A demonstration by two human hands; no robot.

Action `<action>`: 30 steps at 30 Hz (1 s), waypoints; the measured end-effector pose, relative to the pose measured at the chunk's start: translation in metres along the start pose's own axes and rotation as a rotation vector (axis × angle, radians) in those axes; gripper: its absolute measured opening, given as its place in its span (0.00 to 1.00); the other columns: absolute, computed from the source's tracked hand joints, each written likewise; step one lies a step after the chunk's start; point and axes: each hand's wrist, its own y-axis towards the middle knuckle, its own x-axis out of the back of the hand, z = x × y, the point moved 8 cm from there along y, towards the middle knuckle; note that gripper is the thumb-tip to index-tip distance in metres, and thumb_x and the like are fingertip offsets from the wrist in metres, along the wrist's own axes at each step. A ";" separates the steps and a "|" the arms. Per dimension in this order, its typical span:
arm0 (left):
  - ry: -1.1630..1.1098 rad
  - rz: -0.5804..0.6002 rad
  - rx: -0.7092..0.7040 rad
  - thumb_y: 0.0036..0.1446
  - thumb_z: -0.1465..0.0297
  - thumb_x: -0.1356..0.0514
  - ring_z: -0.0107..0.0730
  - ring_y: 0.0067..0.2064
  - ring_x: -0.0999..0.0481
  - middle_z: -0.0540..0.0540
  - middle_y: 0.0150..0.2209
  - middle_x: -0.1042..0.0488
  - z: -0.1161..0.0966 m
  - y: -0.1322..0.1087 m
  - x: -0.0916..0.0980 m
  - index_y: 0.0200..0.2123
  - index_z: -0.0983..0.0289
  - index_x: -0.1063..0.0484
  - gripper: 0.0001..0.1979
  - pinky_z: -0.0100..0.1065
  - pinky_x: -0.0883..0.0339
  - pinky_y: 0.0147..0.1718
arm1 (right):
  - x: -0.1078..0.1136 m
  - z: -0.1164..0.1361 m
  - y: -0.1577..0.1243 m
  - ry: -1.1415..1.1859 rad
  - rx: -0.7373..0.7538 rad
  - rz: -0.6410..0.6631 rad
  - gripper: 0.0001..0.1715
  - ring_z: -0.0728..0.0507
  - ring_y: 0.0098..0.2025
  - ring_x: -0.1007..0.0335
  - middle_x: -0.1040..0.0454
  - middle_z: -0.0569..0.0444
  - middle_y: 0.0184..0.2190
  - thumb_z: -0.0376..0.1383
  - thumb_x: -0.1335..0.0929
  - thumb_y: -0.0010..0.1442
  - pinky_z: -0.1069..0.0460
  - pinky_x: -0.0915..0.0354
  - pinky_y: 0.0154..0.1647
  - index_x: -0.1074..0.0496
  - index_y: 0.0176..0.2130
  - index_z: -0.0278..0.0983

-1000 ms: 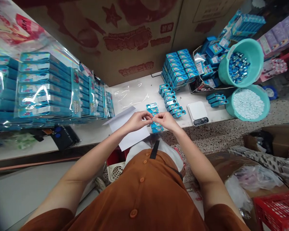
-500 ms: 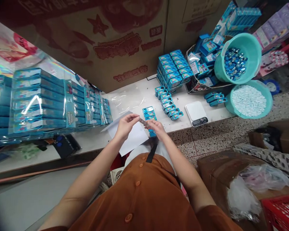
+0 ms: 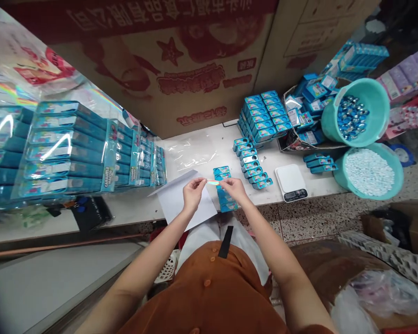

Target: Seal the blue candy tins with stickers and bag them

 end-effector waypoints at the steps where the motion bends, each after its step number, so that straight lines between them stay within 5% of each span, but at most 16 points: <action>1: 0.013 -0.029 -0.011 0.47 0.63 0.35 0.31 0.36 0.28 0.55 0.33 0.24 0.007 0.007 0.001 0.32 0.65 0.25 0.12 0.32 0.36 0.38 | -0.001 0.000 0.012 -0.041 0.006 0.006 0.22 0.50 0.26 0.38 0.29 0.55 0.22 0.51 0.29 0.43 0.54 0.41 0.29 0.27 0.25 0.34; 7: -0.206 -0.146 0.157 0.45 0.65 0.34 0.32 0.37 0.27 0.55 0.33 0.24 0.060 0.044 -0.010 0.31 0.66 0.26 0.11 0.33 0.35 0.42 | -0.002 -0.012 0.076 -0.294 0.009 0.035 0.23 0.49 0.24 0.40 0.31 0.56 0.20 0.52 0.31 0.44 0.54 0.43 0.27 0.29 0.23 0.34; 12: -0.297 -0.126 0.338 0.43 0.68 0.33 0.31 0.36 0.27 0.56 0.33 0.23 0.084 0.060 -0.023 0.30 0.67 0.25 0.11 0.33 0.35 0.41 | 0.008 -0.028 0.098 -0.384 -0.010 -0.021 0.23 0.50 0.23 0.42 0.32 0.57 0.19 0.52 0.31 0.45 0.54 0.45 0.26 0.29 0.22 0.33; 30: -0.309 0.024 0.387 0.38 0.63 0.31 0.27 0.30 0.31 0.53 0.28 0.25 0.102 0.081 -0.032 0.30 0.66 0.23 0.15 0.31 0.37 0.34 | 0.013 -0.030 0.111 -0.624 -0.023 -0.040 0.21 0.49 0.23 0.40 0.31 0.55 0.20 0.51 0.33 0.46 0.54 0.45 0.25 0.28 0.23 0.35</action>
